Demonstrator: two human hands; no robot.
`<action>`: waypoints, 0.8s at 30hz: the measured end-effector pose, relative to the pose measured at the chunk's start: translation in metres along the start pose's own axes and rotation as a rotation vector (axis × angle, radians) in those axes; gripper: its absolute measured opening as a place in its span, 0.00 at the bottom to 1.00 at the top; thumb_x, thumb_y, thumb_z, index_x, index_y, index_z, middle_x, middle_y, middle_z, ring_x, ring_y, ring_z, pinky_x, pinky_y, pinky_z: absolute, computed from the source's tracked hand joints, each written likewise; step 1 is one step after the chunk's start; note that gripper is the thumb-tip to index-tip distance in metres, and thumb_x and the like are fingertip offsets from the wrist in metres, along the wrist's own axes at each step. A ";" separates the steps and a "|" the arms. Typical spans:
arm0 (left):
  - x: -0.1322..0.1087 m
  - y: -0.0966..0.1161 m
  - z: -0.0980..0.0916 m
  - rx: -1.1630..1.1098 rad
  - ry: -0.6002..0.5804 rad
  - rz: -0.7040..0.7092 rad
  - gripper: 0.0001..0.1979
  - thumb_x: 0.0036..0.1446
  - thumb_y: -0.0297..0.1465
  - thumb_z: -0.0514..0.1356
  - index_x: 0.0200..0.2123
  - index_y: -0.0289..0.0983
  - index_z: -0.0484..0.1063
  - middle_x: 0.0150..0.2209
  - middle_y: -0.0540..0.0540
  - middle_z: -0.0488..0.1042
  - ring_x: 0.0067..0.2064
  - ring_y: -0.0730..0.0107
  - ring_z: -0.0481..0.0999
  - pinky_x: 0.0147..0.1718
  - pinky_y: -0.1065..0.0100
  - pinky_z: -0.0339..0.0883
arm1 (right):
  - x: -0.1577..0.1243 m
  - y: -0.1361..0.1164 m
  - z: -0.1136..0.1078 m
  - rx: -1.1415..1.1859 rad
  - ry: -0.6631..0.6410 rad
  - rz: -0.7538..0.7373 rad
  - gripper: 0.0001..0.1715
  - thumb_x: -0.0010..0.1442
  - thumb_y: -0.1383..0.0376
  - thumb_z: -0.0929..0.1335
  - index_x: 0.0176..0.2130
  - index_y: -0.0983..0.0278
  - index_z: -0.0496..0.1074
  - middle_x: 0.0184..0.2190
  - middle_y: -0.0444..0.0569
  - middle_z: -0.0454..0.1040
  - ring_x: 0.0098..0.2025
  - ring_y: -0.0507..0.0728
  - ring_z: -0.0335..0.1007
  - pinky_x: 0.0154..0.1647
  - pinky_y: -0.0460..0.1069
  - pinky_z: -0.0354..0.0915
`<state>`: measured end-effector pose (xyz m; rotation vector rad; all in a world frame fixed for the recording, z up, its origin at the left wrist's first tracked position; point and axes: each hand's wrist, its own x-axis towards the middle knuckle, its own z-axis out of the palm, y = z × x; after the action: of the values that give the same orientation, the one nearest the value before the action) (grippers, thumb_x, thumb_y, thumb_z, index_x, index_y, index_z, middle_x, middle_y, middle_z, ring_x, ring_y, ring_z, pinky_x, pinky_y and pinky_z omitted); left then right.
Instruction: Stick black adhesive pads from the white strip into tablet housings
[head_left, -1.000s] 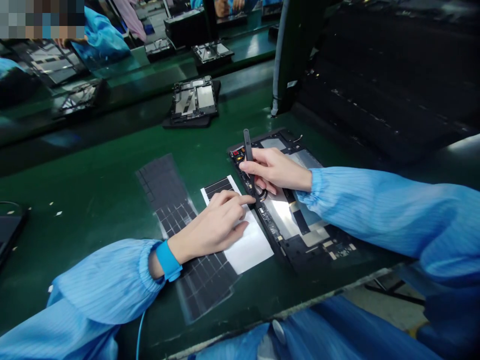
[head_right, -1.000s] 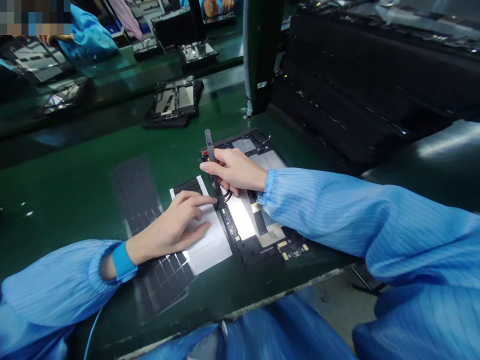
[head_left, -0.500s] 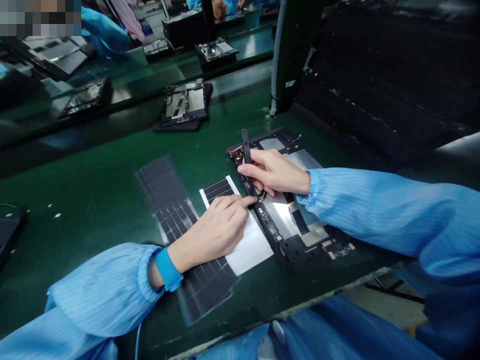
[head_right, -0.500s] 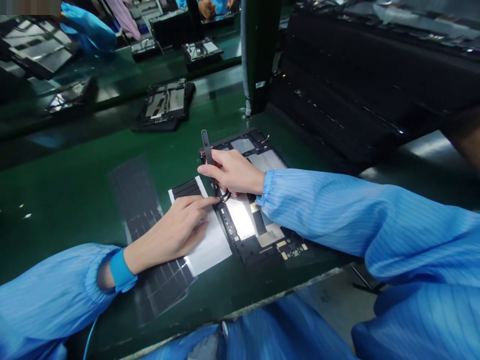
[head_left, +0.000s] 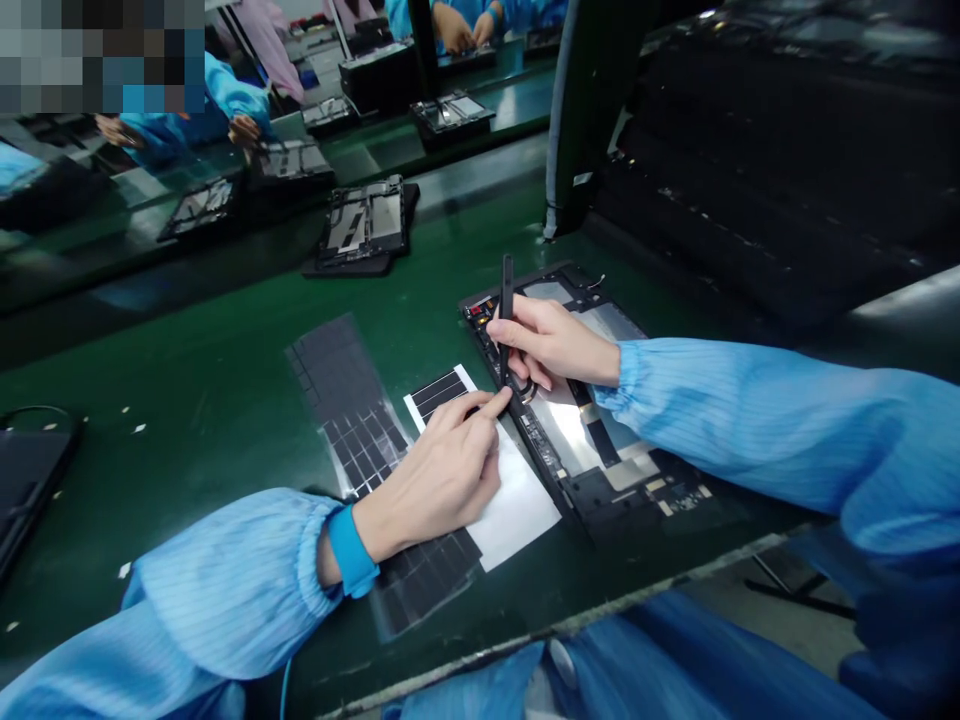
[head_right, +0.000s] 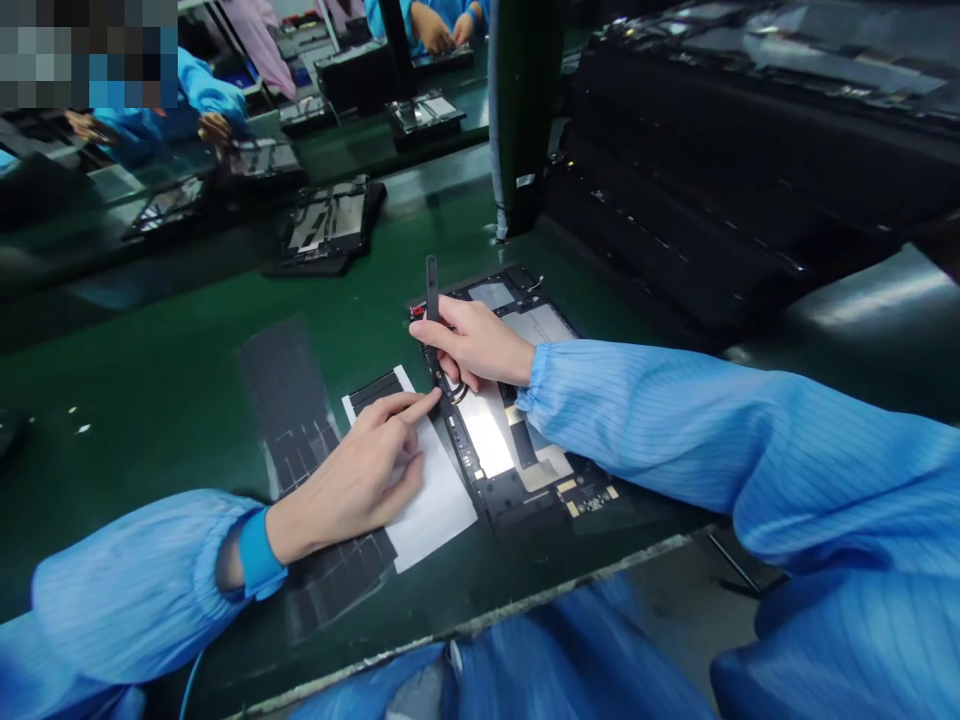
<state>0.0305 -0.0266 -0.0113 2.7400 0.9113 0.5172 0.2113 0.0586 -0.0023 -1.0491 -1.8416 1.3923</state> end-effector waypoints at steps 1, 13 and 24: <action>0.000 0.002 0.001 -0.020 -0.002 -0.030 0.06 0.52 0.20 0.49 0.33 0.34 0.58 0.53 0.32 0.63 0.56 0.54 0.59 0.49 0.51 0.63 | 0.000 0.001 0.000 0.006 0.000 0.000 0.14 0.60 0.55 0.62 0.33 0.63 0.57 0.11 0.37 0.63 0.08 0.47 0.56 0.06 0.41 0.50; 0.010 0.021 -0.010 -0.245 0.000 -0.301 0.05 0.54 0.32 0.52 0.30 0.37 0.59 0.28 0.45 0.71 0.37 0.62 0.74 0.31 0.65 0.68 | -0.010 -0.025 -0.032 -0.318 0.167 0.162 0.18 0.60 0.57 0.61 0.24 0.65 0.59 0.17 0.47 0.65 0.17 0.50 0.63 0.19 0.45 0.59; 0.063 -0.016 -0.012 -0.366 -0.201 -0.611 0.28 0.56 0.50 0.46 0.13 0.36 0.59 0.10 0.51 0.60 0.14 0.75 0.61 0.18 0.71 0.54 | -0.025 0.015 -0.080 -0.617 0.426 0.344 0.14 0.58 0.62 0.61 0.24 0.63 0.55 0.21 0.48 0.59 0.24 0.50 0.54 0.31 0.49 0.52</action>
<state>0.0642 0.0258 0.0117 2.0052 1.3590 0.2504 0.2940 0.0786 0.0052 -1.8771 -1.8467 0.6685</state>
